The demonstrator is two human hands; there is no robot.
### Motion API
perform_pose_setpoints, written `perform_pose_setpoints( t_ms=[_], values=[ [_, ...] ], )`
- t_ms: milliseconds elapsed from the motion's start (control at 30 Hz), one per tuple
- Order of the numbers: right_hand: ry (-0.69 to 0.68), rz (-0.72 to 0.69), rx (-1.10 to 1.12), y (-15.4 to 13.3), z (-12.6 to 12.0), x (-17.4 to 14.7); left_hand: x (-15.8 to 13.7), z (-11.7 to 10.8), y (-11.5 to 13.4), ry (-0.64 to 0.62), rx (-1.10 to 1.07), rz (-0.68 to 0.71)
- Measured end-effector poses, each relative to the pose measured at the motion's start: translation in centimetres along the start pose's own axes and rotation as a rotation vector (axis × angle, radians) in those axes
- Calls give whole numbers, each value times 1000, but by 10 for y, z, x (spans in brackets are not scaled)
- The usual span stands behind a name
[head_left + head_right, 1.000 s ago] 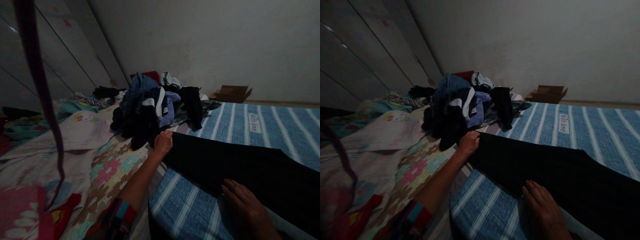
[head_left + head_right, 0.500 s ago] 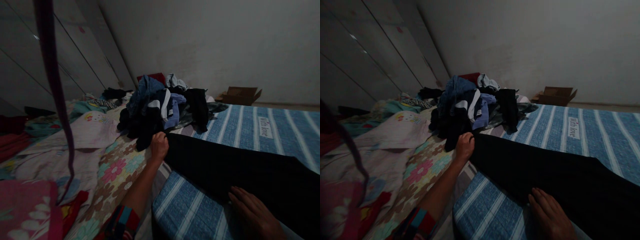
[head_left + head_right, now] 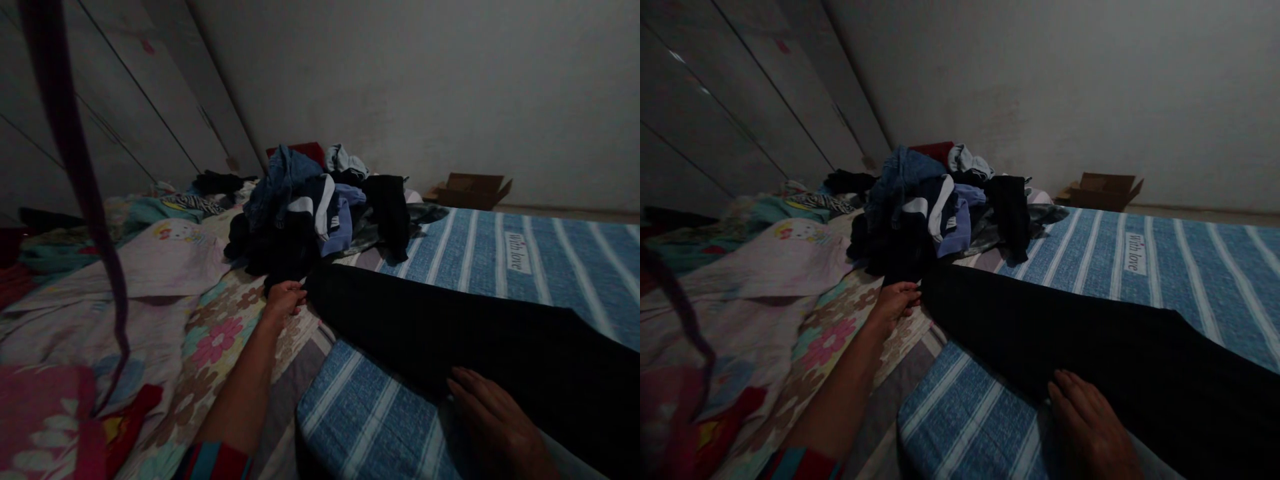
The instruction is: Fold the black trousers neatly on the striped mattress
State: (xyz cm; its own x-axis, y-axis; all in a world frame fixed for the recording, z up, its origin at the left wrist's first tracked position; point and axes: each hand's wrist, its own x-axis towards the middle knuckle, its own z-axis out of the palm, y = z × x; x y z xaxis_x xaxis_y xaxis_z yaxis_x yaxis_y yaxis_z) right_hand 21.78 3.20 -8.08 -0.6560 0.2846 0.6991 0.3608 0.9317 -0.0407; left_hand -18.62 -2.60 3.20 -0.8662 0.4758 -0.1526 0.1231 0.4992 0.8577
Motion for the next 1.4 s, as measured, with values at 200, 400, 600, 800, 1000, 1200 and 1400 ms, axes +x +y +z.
perform_pose_setpoints(
  t_ms=[200, 400, 600, 800, 1000, 1200, 1400],
  values=[
    [-30, 56, 39, -4, -2, 2, -2, -7, 4, -81, -133, -75],
    [-47, 68, 30, -4, 0, -3, -5, -10, 5, -115, -200, -84],
    [-33, 78, 46, -3, 0, -3, 0, 1, 7, -55, -203, -78],
    [-41, 101, 78, -4, -3, 1, 3, 7, 5, 11, -254, -117],
    [-24, 95, 66, -4, -3, 2, 0, 4, 4, 5, -284, -147],
    [-29, 126, 77, -4, 0, -1, 1, 6, 4, 3, -287, -120],
    [-32, 124, 81, -4, 1, -3, 6, 6, 5, -15, -327, -104]
  ],
)
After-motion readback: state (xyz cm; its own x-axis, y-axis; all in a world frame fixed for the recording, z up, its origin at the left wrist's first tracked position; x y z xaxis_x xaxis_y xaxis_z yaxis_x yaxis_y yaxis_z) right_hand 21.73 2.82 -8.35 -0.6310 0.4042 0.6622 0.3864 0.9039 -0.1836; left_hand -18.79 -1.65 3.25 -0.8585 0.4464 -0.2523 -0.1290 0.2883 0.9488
